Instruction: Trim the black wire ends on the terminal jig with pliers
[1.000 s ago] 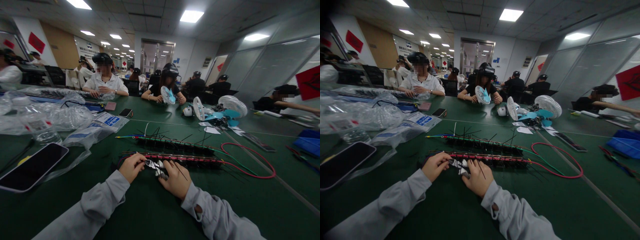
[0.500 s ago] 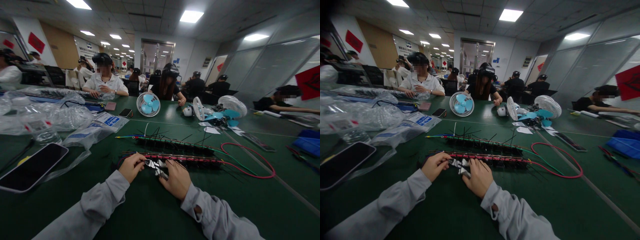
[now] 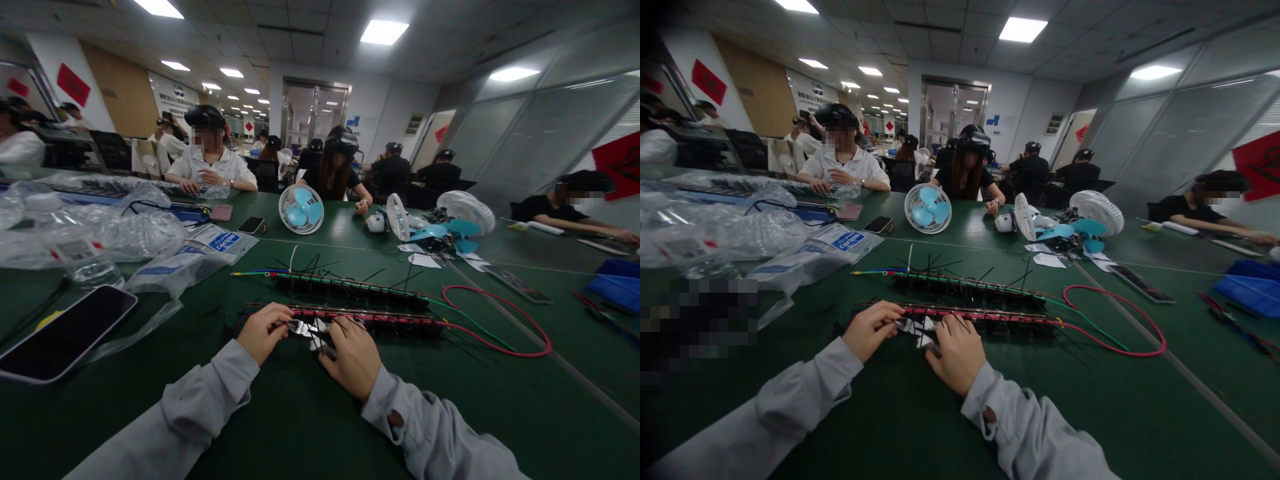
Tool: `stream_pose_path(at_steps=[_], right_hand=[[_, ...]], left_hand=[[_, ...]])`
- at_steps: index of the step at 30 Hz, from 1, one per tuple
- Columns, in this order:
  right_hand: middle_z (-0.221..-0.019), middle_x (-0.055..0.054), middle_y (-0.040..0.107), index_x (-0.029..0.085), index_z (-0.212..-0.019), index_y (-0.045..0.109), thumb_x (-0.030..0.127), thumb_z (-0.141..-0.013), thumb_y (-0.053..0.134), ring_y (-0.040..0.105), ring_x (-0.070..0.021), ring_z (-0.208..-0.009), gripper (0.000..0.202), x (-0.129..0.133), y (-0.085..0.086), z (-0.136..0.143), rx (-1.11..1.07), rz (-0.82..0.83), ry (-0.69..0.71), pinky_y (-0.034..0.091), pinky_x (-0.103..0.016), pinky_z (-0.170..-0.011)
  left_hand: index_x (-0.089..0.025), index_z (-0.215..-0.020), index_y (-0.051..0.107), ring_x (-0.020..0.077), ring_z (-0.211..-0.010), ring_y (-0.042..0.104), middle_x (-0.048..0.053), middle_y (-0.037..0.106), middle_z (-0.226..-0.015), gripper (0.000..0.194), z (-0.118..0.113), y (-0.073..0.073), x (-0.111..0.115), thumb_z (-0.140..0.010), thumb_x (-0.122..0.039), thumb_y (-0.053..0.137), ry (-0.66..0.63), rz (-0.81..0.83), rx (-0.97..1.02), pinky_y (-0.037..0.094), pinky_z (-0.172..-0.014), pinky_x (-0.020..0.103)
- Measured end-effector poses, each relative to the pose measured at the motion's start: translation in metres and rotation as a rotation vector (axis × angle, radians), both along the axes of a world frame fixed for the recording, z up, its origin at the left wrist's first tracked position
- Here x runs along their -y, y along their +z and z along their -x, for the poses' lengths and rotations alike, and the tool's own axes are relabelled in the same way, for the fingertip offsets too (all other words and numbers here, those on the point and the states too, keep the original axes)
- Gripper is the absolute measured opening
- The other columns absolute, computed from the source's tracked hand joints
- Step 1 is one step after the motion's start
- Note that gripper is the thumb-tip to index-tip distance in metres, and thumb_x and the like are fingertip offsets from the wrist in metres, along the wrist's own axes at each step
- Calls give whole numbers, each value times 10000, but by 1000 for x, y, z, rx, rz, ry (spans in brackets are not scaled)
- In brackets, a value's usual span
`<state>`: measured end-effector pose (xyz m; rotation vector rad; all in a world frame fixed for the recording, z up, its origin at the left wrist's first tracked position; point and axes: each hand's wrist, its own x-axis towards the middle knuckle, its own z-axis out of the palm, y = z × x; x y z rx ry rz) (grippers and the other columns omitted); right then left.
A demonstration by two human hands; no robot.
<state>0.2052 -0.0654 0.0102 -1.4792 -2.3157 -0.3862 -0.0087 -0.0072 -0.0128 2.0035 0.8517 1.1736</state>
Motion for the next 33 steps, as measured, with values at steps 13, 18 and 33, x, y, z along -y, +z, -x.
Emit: stream_pose_path(at_steps=[13,18,33], right_hand=[[-804,-39,534,192,-737,515,327,-694,582,473,-159,-737,157,0,2,3,-4,21,-31,352,-270,-661],[-799,-38,531,193,-728,513,316,-688,579,470,-153,-724,146,1,1,4,1,-7,-27,353,-269,-657],[-971,-93,538,168,-915,512,325,-683,569,479,-231,-895,285,1,-1,1,3,-6,-51,363,-351,-788]], left_hand=[[-134,-812,611,107,-655,599,80,597,-968,158,1,2,0,-772,-43,488,5,-43,-67,547,-583,227],[-142,-826,598,107,-658,596,75,590,-964,167,0,2,0,-776,-40,475,2,-56,-64,548,-577,225],[-143,-898,573,99,-646,593,67,555,-953,192,1,-2,0,-785,-48,451,21,-39,-42,536,-559,207]])
